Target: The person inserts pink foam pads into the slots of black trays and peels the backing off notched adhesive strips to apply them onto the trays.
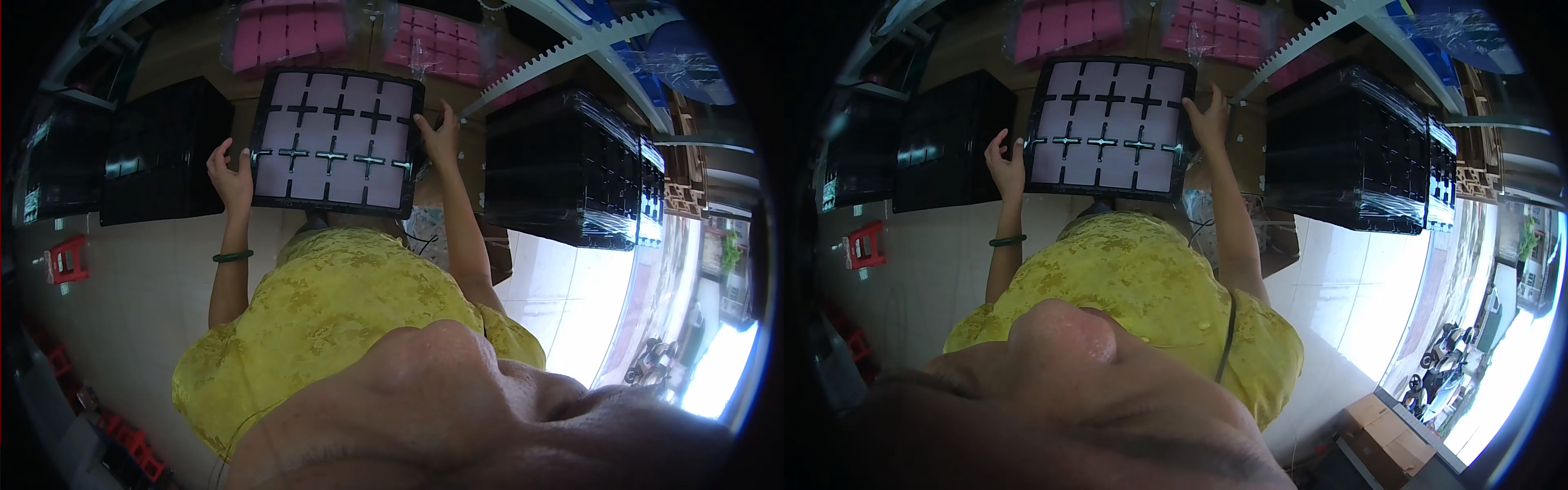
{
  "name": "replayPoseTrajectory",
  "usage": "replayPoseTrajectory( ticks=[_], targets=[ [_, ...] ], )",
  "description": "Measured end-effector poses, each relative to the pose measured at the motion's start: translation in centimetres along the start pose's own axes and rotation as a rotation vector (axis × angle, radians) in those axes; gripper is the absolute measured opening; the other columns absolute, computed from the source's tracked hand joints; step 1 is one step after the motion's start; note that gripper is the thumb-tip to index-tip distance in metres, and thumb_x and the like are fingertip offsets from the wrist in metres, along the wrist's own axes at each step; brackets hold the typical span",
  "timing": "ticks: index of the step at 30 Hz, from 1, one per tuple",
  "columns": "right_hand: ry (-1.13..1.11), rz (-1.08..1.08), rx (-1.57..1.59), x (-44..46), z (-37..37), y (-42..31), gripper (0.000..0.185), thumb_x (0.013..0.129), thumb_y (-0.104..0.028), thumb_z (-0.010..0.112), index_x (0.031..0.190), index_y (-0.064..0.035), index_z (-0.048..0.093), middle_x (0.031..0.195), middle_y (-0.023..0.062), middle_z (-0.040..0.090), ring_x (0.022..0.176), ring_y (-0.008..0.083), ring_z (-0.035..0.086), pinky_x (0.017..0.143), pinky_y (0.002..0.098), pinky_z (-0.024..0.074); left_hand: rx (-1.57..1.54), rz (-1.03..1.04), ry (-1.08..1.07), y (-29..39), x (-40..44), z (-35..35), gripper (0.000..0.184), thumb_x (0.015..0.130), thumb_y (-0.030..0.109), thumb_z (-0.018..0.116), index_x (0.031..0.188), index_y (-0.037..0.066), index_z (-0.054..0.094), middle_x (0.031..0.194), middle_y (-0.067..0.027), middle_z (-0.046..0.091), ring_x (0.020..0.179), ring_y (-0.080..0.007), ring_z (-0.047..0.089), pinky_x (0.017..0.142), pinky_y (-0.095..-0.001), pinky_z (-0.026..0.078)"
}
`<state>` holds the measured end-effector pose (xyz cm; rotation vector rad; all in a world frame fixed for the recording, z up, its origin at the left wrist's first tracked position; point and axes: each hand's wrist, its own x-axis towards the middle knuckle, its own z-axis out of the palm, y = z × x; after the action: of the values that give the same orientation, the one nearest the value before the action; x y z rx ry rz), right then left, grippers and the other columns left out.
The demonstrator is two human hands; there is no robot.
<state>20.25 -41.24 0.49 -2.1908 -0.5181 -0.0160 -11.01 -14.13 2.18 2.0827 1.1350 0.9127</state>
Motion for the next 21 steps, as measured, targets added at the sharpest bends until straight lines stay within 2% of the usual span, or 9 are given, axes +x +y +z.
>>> replayPoseTrajectory(
  ticks=[3, 6, 9, 12, 15, 18, 19, 21],
  targets=[
    [0.018, 0.038, -0.057, 4.8, 4.8, 1.3, 0.08, 0.074, -0.04, 0.079, 0.14, -0.009, 0.044, 0.135, 0.0232, 0.05, 0.128, 0.041, 0.044, 0.107, 0.0453, 0.0357, 0.038, 0.054, -0.039, -0.6, 4.1, 4.0, 0.047, 0.086, 0.029, 0.071, 0.128, 0.014, 0.057, 0.128, -0.0138, 0.052, 0.115, -0.0312, 0.05, 0.1, -0.044, 0.04],
    [0.037, 0.081, -0.218, 6.9, 6.9, 2.7, 0.084, 0.073, -0.039, 0.08, 0.141, -0.0045, 0.044, 0.137, 0.025, 0.05, 0.128, 0.0407, 0.046, 0.106, 0.0448, 0.0384, 0.092, 0.018, -0.133, -0.6, 7.4, 6.8, 0.055, 0.085, 0.037, 0.071, 0.132, 0.014, 0.054, 0.133, -0.0152, 0.051, 0.124, -0.0362, 0.047, 0.104, -0.0517, 0.035],
    [0.019, 0.107, -0.042, 7.9, 7.9, 4.8, 0.08, 0.074, -0.035, 0.079, 0.139, -0.0037, 0.045, 0.137, 0.0237, 0.051, 0.127, 0.0395, 0.049, 0.106, 0.0439, 0.0384, 0.158, -0.061, -0.245, -1.2, 10.3, 8.7, 0.063, 0.083, 0.045, 0.07, 0.134, 0.012, 0.052, 0.138, -0.0168, 0.05, 0.13, -0.0385, 0.043, 0.106, -0.0565, 0.031],
    [0.049, 0.051, -0.027, 7.4, 7.9, 3.3, 0.075, 0.073, -0.029, 0.08, 0.138, -0.0084, 0.048, 0.135, 0.0205, 0.052, 0.128, 0.0375, 0.046, 0.108, 0.0463, 0.0349, 0.197, -0.087, -0.286, -0.8, 12.9, 10.7, 0.072, 0.078, 0.049, 0.072, 0.134, 0.009, 0.051, 0.136, -0.0178, 0.053, 0.129, -0.0373, 0.046, 0.106, -0.0581, 0.031],
    [0.012, 0.036, 0.082, 7.6, 8.4, 3.9, 0.072, 0.074, -0.028, 0.079, 0.136, -0.0079, 0.049, 0.134, 0.0197, 0.053, 0.127, 0.0379, 0.047, 0.108, 0.0469, 0.035, 0.211, -0.077, -0.374, 0.4, 14.5, 11.9, 0.078, 0.074, 0.052, 0.075, 0.132, 0.005, 0.052, 0.129, -0.0195, 0.059, 0.124, -0.0366, 0.053, 0.103, -0.0541, 0.037],
    [0.065, -0.03, -0.15, 7.3, 7.9, 3.1, 0.071, 0.073, -0.029, 0.079, 0.135, -0.0087, 0.051, 0.134, 0.0188, 0.053, 0.126, 0.0383, 0.048, 0.106, 0.048, 0.0359, 0.043, -0.057, -0.505, -2.8, 16.7, 14.0, 0.08, 0.071, 0.057, 0.075, 0.128, 0.004, 0.056, 0.122, -0.0208, 0.063, 0.116, -0.0361, 0.059, 0.098, -0.0476, 0.044],
    [0.052, -0.033, -0.117, 7.4, 8.0, 3.0, 0.07, 0.073, -0.029, 0.079, 0.135, -0.0102, 0.052, 0.134, 0.0183, 0.054, 0.126, 0.0383, 0.048, 0.106, 0.0487, 0.036, 0.072, -0.059, -0.456, -3.2, 17.0, 14.3, 0.079, 0.072, 0.06, 0.073, 0.123, 0.002, 0.059, 0.12, -0.0224, 0.063, 0.114, -0.0371, 0.06, 0.093, -0.0429, 0.048],
    [0.024, -0.035, -0.051, 7.2, 8.3, 3.0, 0.068, 0.074, -0.03, 0.079, 0.135, -0.013, 0.053, 0.133, 0.0173, 0.054, 0.125, 0.0384, 0.048, 0.105, 0.0502, 0.036, 0.146, -0.04, -0.515, -3.4, 17.4, 14.5, 0.077, 0.074, 0.06, 0.071, 0.123, 0.002, 0.059, 0.121, -0.0232, 0.062, 0.114, -0.0372, 0.06, 0.094, -0.0442, 0.047]
  ],
)
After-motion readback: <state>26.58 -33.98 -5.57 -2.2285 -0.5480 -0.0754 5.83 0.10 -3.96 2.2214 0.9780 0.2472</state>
